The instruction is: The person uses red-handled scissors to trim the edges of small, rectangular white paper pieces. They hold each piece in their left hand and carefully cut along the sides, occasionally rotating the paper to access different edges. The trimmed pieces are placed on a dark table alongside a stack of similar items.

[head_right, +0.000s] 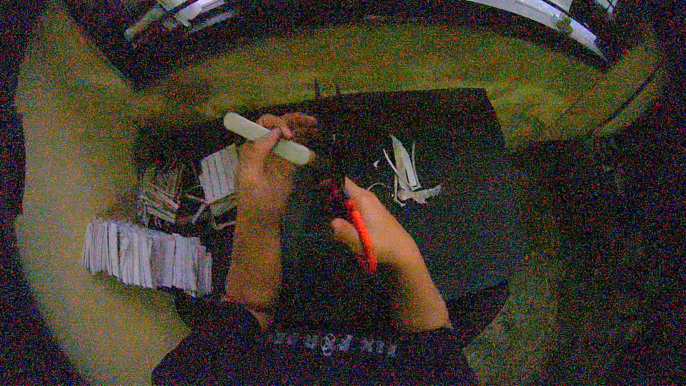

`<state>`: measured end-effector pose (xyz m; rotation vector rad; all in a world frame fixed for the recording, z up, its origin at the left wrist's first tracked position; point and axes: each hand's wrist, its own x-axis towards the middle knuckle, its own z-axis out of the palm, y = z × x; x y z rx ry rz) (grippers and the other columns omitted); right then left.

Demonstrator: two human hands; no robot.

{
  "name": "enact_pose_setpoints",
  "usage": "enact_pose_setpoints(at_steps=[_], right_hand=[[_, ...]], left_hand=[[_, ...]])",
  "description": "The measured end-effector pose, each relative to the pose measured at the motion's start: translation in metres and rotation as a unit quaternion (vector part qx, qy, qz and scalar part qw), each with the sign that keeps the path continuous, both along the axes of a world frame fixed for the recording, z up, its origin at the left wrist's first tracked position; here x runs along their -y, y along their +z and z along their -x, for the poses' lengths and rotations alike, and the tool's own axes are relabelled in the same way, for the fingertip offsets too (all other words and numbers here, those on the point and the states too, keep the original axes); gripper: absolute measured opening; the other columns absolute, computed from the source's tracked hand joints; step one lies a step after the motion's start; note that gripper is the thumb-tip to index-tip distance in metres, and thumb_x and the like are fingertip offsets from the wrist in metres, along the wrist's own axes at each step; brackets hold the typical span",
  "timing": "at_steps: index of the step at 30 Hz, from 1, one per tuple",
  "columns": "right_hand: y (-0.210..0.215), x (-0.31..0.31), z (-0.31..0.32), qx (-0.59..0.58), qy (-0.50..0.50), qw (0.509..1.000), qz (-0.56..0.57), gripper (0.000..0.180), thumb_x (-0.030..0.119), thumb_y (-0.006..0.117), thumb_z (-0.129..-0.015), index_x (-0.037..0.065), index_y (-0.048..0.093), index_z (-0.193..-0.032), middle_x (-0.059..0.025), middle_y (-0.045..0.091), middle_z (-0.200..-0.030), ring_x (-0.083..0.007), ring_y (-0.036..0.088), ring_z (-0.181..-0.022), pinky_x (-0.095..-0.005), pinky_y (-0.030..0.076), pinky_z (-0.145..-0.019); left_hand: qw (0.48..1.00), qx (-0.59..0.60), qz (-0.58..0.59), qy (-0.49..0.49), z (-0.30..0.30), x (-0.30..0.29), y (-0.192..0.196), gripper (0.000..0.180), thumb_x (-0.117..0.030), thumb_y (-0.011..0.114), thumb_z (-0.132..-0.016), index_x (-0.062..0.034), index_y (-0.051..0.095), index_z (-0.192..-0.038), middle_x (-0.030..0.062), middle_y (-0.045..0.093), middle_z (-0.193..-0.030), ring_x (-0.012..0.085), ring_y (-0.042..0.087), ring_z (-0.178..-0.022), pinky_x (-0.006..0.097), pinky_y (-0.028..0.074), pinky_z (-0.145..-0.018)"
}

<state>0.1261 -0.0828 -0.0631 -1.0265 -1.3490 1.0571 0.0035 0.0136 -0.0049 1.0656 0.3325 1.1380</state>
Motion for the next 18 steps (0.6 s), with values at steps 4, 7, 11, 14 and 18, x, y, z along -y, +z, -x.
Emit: enact_pose_setpoints(at_steps=[4, 7, 11, 14, 18], right_hand=[[-0.01, 0.006, -0.001, -0.081, 0.051, 0.995, 0.029, 0.066, 0.055, 0.045, -0.071, -0.001, 0.043, -0.108, -0.0099, 0.053, -0.097, -0.0196, 0.048, -0.09, -0.0308, 0.038, -0.08], [0.023, 0.011, 0.009, -0.076, 0.05, 0.996, 0.024, 0.074, 0.064, 0.035, -0.07, -0.001, 0.046, -0.104, -0.0105, 0.053, -0.094, -0.0197, 0.049, -0.089, -0.0307, 0.038, -0.078], [0.012, 0.008, 0.002, -0.047, 0.096, 0.993, 0.043, 0.073, 0.063, 0.034, -0.07, -0.001, 0.046, -0.104, -0.0124, 0.053, -0.095, -0.022, 0.048, -0.09, -0.0315, 0.037, -0.08], [0.004, 0.013, 0.003, -0.025, 0.018, 0.999, 0.037, 0.069, 0.059, 0.037, -0.072, -0.001, 0.045, -0.106, -0.0133, 0.052, -0.098, -0.0234, 0.047, -0.095, -0.0325, 0.035, -0.084], [-0.016, 0.012, 0.0, -0.019, -0.031, 0.999, 0.021, 0.077, 0.063, 0.036, -0.068, -0.002, 0.045, -0.107, -0.0122, 0.051, -0.098, -0.0217, 0.047, -0.092, -0.0312, 0.034, -0.081]], left_hand=[[0.988, 0.004, 0.038, -0.149, 0.011, -0.018, -0.011, 0.015, -0.017, 0.042, -0.08, -0.0035, 0.048, -0.082, 0.0113, 0.055, -0.087, 0.0188, 0.054, -0.075, 0.028, 0.043, -0.063], [0.968, -0.142, 0.087, -0.19, 0.017, -0.01, -0.005, 0.018, -0.019, 0.045, -0.079, -0.0022, 0.051, -0.084, 0.0059, 0.054, -0.075, 0.0172, 0.054, -0.07, 0.028, 0.042, -0.065], [0.965, -0.178, 0.056, -0.183, 0.021, -0.013, -0.003, 0.021, -0.02, 0.046, -0.079, -0.0009, 0.055, -0.084, 0.0055, 0.056, -0.076, 0.0162, 0.054, -0.074, 0.027, 0.041, -0.068], [0.96, -0.209, 0.023, -0.186, 0.025, -0.016, -0.001, 0.023, -0.02, 0.046, -0.079, -0.0004, 0.057, -0.083, 0.0061, 0.057, -0.079, 0.0153, 0.054, -0.077, 0.026, 0.04, -0.07], [0.957, -0.228, -0.01, -0.18, 0.028, -0.021, -0.005, 0.024, -0.02, 0.044, -0.081, -0.0001, 0.057, -0.086, 0.0068, 0.057, -0.083, 0.0144, 0.053, -0.079, 0.025, 0.04, -0.071]])
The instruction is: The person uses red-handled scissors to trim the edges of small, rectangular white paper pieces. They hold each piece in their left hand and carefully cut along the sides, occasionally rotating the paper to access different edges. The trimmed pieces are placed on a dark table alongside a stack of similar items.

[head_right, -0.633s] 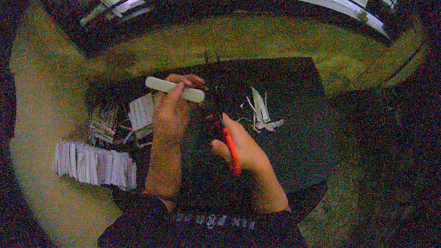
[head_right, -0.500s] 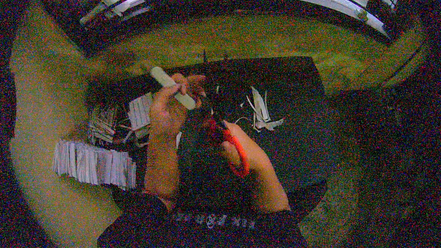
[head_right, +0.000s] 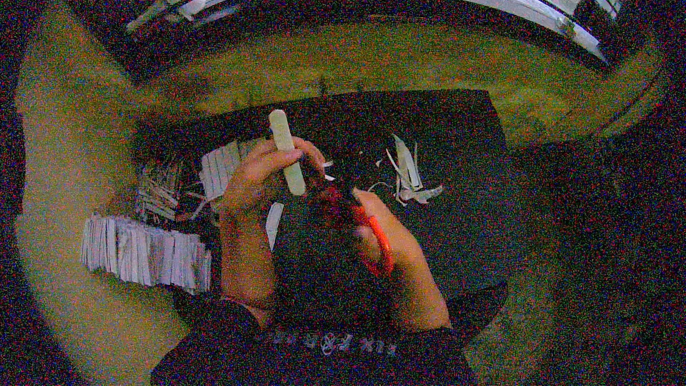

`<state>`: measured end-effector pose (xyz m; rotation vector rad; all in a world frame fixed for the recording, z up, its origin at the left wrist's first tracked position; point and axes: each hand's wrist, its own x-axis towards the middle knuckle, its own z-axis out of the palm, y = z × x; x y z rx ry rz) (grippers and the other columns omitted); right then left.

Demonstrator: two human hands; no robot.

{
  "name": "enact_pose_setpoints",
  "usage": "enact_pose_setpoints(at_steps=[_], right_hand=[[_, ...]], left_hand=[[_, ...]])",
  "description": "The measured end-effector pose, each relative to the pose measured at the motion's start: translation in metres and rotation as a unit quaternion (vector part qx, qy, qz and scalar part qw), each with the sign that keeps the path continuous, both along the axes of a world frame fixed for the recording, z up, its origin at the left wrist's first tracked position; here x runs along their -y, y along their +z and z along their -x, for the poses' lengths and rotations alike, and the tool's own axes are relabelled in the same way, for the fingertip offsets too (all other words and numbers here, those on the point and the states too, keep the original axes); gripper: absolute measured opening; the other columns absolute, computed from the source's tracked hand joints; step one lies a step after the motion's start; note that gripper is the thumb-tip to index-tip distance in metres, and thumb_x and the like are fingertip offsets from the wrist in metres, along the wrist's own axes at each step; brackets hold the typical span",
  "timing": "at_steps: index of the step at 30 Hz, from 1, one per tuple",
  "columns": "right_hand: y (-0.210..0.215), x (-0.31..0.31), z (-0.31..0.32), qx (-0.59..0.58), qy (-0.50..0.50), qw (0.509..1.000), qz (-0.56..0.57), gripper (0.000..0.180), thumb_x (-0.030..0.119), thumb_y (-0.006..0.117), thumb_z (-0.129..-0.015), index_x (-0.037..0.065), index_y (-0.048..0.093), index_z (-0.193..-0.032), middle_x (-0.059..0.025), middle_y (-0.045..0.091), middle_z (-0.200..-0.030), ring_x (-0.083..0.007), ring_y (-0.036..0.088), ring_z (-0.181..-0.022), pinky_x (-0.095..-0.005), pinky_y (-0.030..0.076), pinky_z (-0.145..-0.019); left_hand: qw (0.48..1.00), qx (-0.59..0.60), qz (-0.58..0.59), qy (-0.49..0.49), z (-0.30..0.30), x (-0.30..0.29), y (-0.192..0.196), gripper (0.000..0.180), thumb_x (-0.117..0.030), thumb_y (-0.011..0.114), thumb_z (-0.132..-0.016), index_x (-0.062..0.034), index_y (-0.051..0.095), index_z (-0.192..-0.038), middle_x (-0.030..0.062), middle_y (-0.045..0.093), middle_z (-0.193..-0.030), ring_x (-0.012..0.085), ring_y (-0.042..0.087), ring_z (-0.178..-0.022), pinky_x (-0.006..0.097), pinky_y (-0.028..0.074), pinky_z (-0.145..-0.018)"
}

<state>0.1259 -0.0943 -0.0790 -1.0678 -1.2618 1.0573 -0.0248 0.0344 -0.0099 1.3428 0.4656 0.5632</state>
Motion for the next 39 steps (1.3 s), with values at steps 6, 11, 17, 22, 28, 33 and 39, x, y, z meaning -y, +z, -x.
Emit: enact_pose_setpoints(at_steps=[6, 11, 17, 22, 28, 33, 39], right_hand=[[0.034, -0.003, 0.008, -0.028, -0.007, 0.999, 0.045, 0.096, 0.08, 0.029, -0.06, -0.005, 0.048, -0.102, -0.0082, 0.053, -0.086, -0.0171, 0.049, -0.075, -0.0272, 0.038, -0.069], [0.03, -0.008, 0.005, 0.016, 0.005, 0.998, 0.055, 0.081, 0.068, 0.038, -0.068, -0.004, 0.046, -0.104, -0.007, 0.052, -0.084, -0.0152, 0.048, -0.074, -0.0259, 0.037, -0.068], [0.004, -0.012, 0.0, 0.146, -0.017, 0.989, 0.029, 0.074, 0.064, 0.042, -0.07, -0.002, 0.045, -0.102, -0.0052, 0.049, -0.08, -0.014, 0.045, -0.073, -0.0258, 0.037, -0.064], [0.006, -0.014, 0.001, 0.157, -0.011, 0.987, 0.019, 0.075, 0.064, 0.043, -0.069, -0.002, 0.044, -0.103, -0.0063, 0.048, -0.083, -0.0146, 0.044, -0.076, -0.0269, 0.037, -0.067], [0.015, -0.007, 0.003, 0.107, -0.031, 0.994, 0.004, 0.082, 0.064, 0.045, -0.069, -0.003, 0.037, -0.115, -0.0104, 0.049, -0.101, -0.0173, 0.047, -0.089, -0.0287, 0.036, -0.078], [0.014, 0.0, 0.002, 0.077, -0.028, 0.996, 0.039, 0.079, 0.044, 0.058, -0.067, -0.007, 0.03, -0.12, -0.0232, 0.043, -0.113, -0.0341, 0.041, -0.106, -0.035, 0.031, -0.091], [0.005, 0.004, 0.004, 0.088, -0.088, 0.992, 0.009, 0.089, 0.057, 0.056, -0.063, -0.008, 0.031, -0.118, -0.0222, 0.045, -0.112, -0.0317, 0.042, -0.106, -0.0339, 0.032, -0.09]], left_hand=[[0.996, -0.055, -0.037, 0.066, -0.009, 0.004, -0.001, 0.026, -0.02, 0.041, -0.086, -0.0036, 0.051, -0.104, 0.0062, 0.056, -0.088, 0.0143, 0.055, -0.08, 0.025, 0.044, -0.067], [0.984, 0.029, -0.002, 0.175, -0.014, 0.009, 0.004, 0.029, -0.021, 0.043, -0.087, -0.0068, 0.047, -0.112, 0.0033, 0.054, -0.09, 0.0133, 0.054, -0.082, 0.024, 0.044, -0.067], [0.947, 0.177, 0.133, 0.234, -0.015, 0.009, 0.003, 0.03, -0.021, 0.046, -0.086, -0.008, 0.047, -0.113, 0.0017, 0.052, -0.092, 0.0124, 0.05, -0.086, 0.026, 0.041, -0.074], [0.93, 0.229, 0.156, 0.241, -0.027, 0.019, 0.005, 0.03, -0.021, 0.051, -0.083, -0.0056, 0.05, -0.109, 0.002, 0.054, -0.091, 0.0109, 0.051, -0.085, 0.025, 0.041, -0.074], [0.956, 0.086, -0.09, 0.266, -0.032, 0.035, 0.012, 0.024, -0.014, 0.056, -0.08, -0.003, 0.056, -0.101, 0.0027, 0.058, -0.087, 0.0089, 0.054, -0.079, 0.02, 0.042, -0.069], [0.953, 0.073, -0.116, 0.271, -0.03, 0.041, 0.013, 0.018, -0.012, 0.057, -0.079, -0.0025, 0.057, -0.094, 0.0032, 0.059, -0.086, 0.0075, 0.053, -0.079, 0.019, 0.041, -0.069], [0.951, 0.072, -0.139, 0.268, -0.032, 0.047, 0.013, 0.016, -0.012, 0.056, -0.079, -0.0033, 0.055, -0.093, 0.0033, 0.058, -0.084, 0.006, 0.053, -0.077, 0.018, 0.042, -0.064]])
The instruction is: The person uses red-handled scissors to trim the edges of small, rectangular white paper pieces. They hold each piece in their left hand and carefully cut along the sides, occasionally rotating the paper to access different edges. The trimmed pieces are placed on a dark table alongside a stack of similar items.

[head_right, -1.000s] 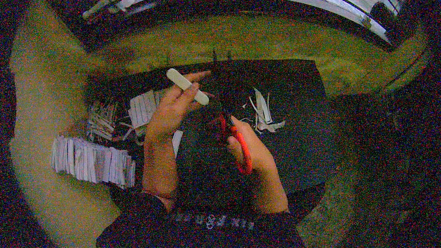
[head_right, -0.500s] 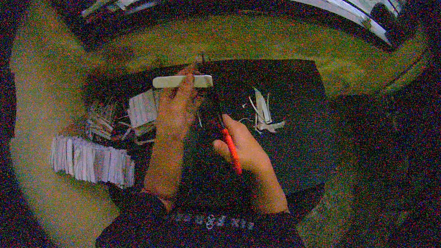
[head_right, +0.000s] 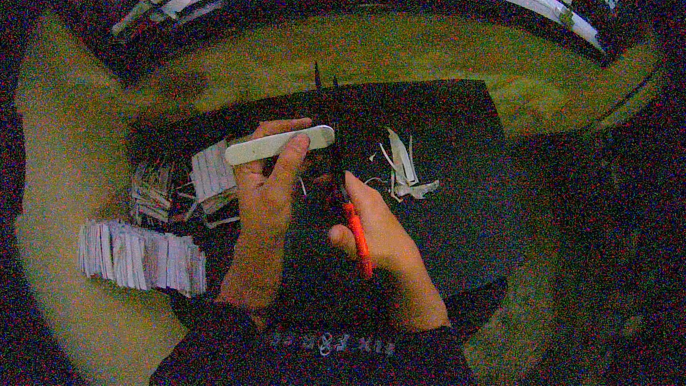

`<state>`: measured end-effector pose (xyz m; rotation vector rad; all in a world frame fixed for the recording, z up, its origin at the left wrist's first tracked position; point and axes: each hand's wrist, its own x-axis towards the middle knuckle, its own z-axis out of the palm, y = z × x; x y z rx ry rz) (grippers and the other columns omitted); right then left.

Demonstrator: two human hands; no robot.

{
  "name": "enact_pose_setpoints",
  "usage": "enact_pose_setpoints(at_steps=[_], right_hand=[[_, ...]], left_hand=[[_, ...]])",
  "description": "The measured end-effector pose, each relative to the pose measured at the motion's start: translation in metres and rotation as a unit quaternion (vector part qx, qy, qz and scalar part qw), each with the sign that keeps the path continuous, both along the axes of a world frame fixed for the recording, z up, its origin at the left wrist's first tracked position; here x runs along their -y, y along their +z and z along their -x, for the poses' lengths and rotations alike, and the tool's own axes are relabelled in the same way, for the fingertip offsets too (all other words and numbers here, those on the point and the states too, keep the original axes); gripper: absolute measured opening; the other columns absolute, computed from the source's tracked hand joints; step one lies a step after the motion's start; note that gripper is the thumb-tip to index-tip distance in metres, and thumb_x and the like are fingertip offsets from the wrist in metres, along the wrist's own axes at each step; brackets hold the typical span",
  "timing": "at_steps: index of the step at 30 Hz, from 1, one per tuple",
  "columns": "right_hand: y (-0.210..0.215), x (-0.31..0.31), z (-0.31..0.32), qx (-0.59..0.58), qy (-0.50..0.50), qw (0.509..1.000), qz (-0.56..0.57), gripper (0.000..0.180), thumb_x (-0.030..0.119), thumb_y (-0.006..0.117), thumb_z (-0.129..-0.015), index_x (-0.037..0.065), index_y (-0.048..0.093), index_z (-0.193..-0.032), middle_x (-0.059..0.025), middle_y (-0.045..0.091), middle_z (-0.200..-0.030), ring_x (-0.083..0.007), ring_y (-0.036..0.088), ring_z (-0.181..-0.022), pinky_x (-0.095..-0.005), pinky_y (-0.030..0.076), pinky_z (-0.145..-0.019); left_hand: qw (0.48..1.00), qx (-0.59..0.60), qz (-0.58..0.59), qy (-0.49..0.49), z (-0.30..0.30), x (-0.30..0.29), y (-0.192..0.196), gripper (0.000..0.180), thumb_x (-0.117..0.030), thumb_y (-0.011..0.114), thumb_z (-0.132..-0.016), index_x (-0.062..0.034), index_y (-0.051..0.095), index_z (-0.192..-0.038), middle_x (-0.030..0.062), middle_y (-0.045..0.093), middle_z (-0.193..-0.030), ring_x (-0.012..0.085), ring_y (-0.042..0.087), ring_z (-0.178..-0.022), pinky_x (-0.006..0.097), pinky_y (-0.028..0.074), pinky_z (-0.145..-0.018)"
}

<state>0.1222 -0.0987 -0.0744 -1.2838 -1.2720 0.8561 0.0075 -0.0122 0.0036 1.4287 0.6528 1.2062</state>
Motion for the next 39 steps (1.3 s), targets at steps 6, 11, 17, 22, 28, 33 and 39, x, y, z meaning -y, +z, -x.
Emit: enact_pose_setpoints(at_steps=[6, 11, 17, 22, 28, 33, 39], right_hand=[[0.033, -0.007, 0.008, -0.071, 0.026, 0.997, 0.008, 0.093, 0.068, 0.051, -0.06, -0.007, 0.036, -0.113, -0.0195, 0.049, -0.106, -0.0281, 0.046, -0.102, -0.0324, 0.034, -0.086], [0.028, -0.01, 0.008, -0.075, 0.018, 0.997, -0.03, 0.092, 0.069, 0.051, -0.059, -0.005, 0.037, -0.112, -0.0176, 0.051, -0.104, -0.0263, 0.048, -0.099, -0.0326, 0.035, -0.085], [0.029, -0.008, 0.007, -0.082, 0.024, 0.996, -0.005, 0.089, 0.063, 0.056, -0.06, -0.005, 0.037, -0.112, -0.0179, 0.051, -0.104, -0.0259, 0.048, -0.099, -0.0329, 0.035, -0.084], [0.018, -0.01, 0.002, -0.03, 0.014, 0.999, -0.029, 0.087, 0.058, 0.059, -0.06, -0.008, 0.036, -0.112, -0.0191, 0.051, -0.104, -0.0271, 0.048, -0.099, -0.0325, 0.036, -0.084], [0.024, -0.012, 0.005, -0.05, 0.024, 0.998, -0.041, 0.088, 0.059, 0.058, -0.06, -0.009, 0.036, -0.11, -0.0189, 0.051, -0.102, -0.0249, 0.048, -0.097, -0.0312, 0.037, -0.082], [0.013, -0.013, 0.006, -0.078, 0.018, 0.995, -0.052, 0.082, 0.056, 0.058, -0.06, -0.007, 0.039, -0.108, -0.0145, 0.054, -0.094, -0.0192, 0.049, -0.087, -0.0297, 0.039, -0.075], [0.019, -0.017, 0.002, -0.071, 0.048, 0.996, -0.021, 0.081, 0.062, 0.056, -0.058, -0.004, 0.044, -0.104, -0.01, 0.056, -0.086, -0.015, 0.05, -0.077, -0.0282, 0.041, -0.068]], left_hand=[[0.999, -0.01, -0.025, 0.025, -0.002, 0.002, 0.0, 0.015, -0.011, 0.056, -0.08, -0.0035, 0.054, -0.093, 0.0025, 0.058, -0.083, 0.0046, 0.052, -0.073, 0.018, 0.042, -0.06], [0.996, -0.04, -0.077, 0.03, -0.002, 0.001, -0.002, 0.015, -0.009, 0.056, -0.079, -0.0032, 0.054, -0.093, 0.0016, 0.058, -0.082, 0.0038, 0.051, -0.07, 0.017, 0.041, -0.06], [0.996, -0.047, -0.066, 0.032, -0.001, 0.002, 0.0, 0.014, -0.008, 0.056, -0.079, -0.0028, 0.054, -0.092, 0.0008, 0.057, -0.079, 0.0026, 0.05, -0.067, 0.016, 0.04, -0.058], [0.997, -0.039, -0.059, 0.041, -0.003, 0.001, -0.002, 0.014, -0.007, 0.056, -0.078, -0.0028, 0.055, -0.091, 0.0, 0.056, -0.076, 0.0021, 0.048, -0.064, 0.016, 0.038, -0.056], [0.988, -0.076, -0.115, 0.067, -0.002, -0.001, -0.004, 0.013, -0.007, 0.056, -0.078, -0.0029, 0.054, -0.09, -0.0007, 0.055, -0.076, 0.0017, 0.047, -0.064, 0.016, 0.037, -0.055], [0.993, -0.061, -0.077, 0.06, -0.002, 0.002, -0.001, 0.012, -0.005, 0.055, -0.078, -0.003, 0.054, -0.09, -0.0024, 0.053, -0.071, 0.0003, 0.044, -0.059, 0.014, 0.035, -0.051], [0.995, -0.048, -0.065, 0.055, -0.003, 0.002, 0.0, 0.012, -0.005, 0.055, -0.079, -0.0032, 0.054, -0.09, -0.0034, 0.052, -0.069, -0.0004, 0.043, -0.057, 0.014, 0.033, -0.048]])
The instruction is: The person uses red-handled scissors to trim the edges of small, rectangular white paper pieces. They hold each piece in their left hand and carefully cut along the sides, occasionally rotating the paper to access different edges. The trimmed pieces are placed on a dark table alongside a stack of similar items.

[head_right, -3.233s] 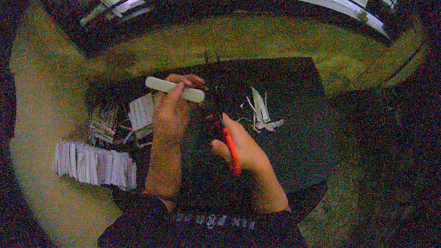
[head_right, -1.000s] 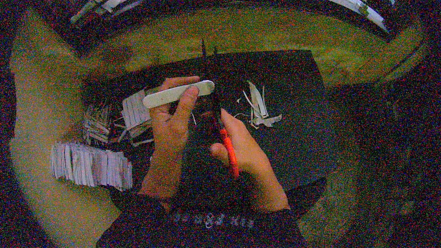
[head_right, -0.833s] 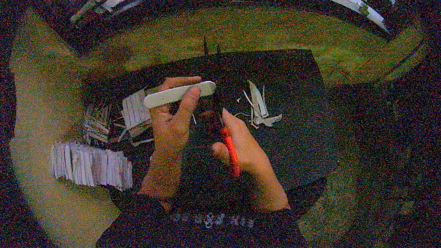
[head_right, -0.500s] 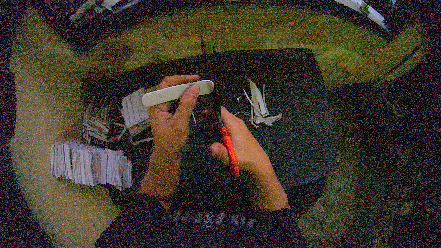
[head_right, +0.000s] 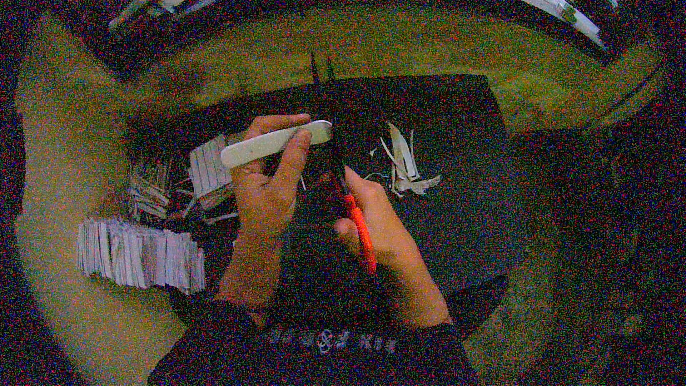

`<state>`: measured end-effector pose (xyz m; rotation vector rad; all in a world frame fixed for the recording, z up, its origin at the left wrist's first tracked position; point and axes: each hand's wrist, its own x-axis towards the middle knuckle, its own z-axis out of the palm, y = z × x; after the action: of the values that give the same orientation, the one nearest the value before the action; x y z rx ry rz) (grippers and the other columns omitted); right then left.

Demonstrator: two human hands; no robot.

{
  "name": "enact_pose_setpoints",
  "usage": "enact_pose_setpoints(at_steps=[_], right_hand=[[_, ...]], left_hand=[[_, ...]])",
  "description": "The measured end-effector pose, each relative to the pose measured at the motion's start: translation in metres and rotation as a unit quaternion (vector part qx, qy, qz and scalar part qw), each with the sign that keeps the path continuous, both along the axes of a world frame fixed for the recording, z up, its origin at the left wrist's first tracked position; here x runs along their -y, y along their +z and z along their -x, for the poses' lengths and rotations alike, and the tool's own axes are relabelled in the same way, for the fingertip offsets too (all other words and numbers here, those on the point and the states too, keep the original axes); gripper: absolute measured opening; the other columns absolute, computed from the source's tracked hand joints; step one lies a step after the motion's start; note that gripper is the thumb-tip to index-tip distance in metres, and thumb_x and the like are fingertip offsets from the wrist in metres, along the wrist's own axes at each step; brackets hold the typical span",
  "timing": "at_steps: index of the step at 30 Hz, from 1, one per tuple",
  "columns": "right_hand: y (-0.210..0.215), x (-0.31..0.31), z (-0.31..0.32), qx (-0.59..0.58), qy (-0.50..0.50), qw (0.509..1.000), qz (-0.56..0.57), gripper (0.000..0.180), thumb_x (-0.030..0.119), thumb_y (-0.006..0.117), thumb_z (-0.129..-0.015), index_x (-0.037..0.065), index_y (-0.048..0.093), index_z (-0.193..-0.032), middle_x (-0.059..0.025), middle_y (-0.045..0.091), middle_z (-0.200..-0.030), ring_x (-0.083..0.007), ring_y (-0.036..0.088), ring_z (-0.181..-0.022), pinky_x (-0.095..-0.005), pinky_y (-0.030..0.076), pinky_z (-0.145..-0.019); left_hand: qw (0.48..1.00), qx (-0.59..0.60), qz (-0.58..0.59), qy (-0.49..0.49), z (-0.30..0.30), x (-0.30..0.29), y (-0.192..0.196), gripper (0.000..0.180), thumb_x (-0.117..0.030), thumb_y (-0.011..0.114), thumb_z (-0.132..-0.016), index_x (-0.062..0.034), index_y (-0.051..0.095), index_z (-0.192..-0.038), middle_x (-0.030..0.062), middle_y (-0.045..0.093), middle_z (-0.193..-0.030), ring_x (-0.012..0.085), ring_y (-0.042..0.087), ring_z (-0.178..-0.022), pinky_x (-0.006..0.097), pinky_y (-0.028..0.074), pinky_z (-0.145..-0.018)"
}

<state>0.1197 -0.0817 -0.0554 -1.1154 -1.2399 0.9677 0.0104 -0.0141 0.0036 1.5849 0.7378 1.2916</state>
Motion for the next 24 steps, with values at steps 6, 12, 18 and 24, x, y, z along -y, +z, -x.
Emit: enact_pose_setpoints(at_steps=[6, 12, 18, 24], right_hand=[[0.0, -0.002, 0.001, -0.001, 0.006, 1.0, -0.018, 0.086, 0.07, 0.05, -0.058, -0.003, 0.045, -0.103, -0.0085, 0.056, -0.082, -0.0138, 0.05, -0.073, -0.0284, 0.041, -0.064], [0.002, -0.001, -0.001, 0.007, 0.03, 1.0, -0.001, 0.084, 0.07, 0.05, -0.06, -0.002, 0.046, -0.103, -0.0056, 0.055, -0.074, -0.0107, 0.048, -0.065, -0.0267, 0.04, -0.057], [0.006, 0.002, 0.0, 0.023, 0.011, 0.999, 0.046, 0.088, 0.075, 0.048, -0.053, -0.001, 0.048, -0.096, -0.0057, 0.051, -0.071, -0.011, 0.046, -0.063, -0.0257, 0.038, -0.054], [0.008, 0.002, 0.006, 0.013, -0.012, 0.997, 0.079, 0.097, 0.086, 0.04, -0.042, 0.002, 0.049, -0.091, 0.0006, 0.045, -0.07, -0.0087, 0.042, -0.062, -0.022, 0.032, -0.051]], left_hand=[[1.0, 0.003, -0.002, 0.002, 0.001, -0.001, -0.001, 0.012, -0.007, 0.055, -0.079, -0.0029, 0.054, -0.09, -0.0017, 0.054, -0.072, 0.0006, 0.045, -0.06, 0.015, 0.036, -0.051], [1.0, 0.019, -0.022, -0.009, 0.003, -0.006, -0.004, 0.015, -0.007, 0.056, -0.078, -0.002, 0.054, -0.092, 0.0015, 0.056, -0.078, 0.0034, 0.049, -0.07, 0.016, 0.039, -0.061], [0.999, 0.041, 0.018, -0.017, 0.003, -0.007, -0.001, 0.023, -0.006, 0.057, -0.077, -0.0008, 0.049, -0.098, 0.0037, 0.056, -0.083, 0.0075, 0.053, -0.077, 0.018, 0.041, -0.066], [0.991, 0.127, 0.047, -0.01, 0.002, -0.006, -0.005, 0.037, -0.003, 0.062, -0.073, -0.002, 0.038, -0.101, 0.0078, 0.056, -0.086, 0.0122, 0.055, -0.079, 0.02, 0.044, -0.068]])
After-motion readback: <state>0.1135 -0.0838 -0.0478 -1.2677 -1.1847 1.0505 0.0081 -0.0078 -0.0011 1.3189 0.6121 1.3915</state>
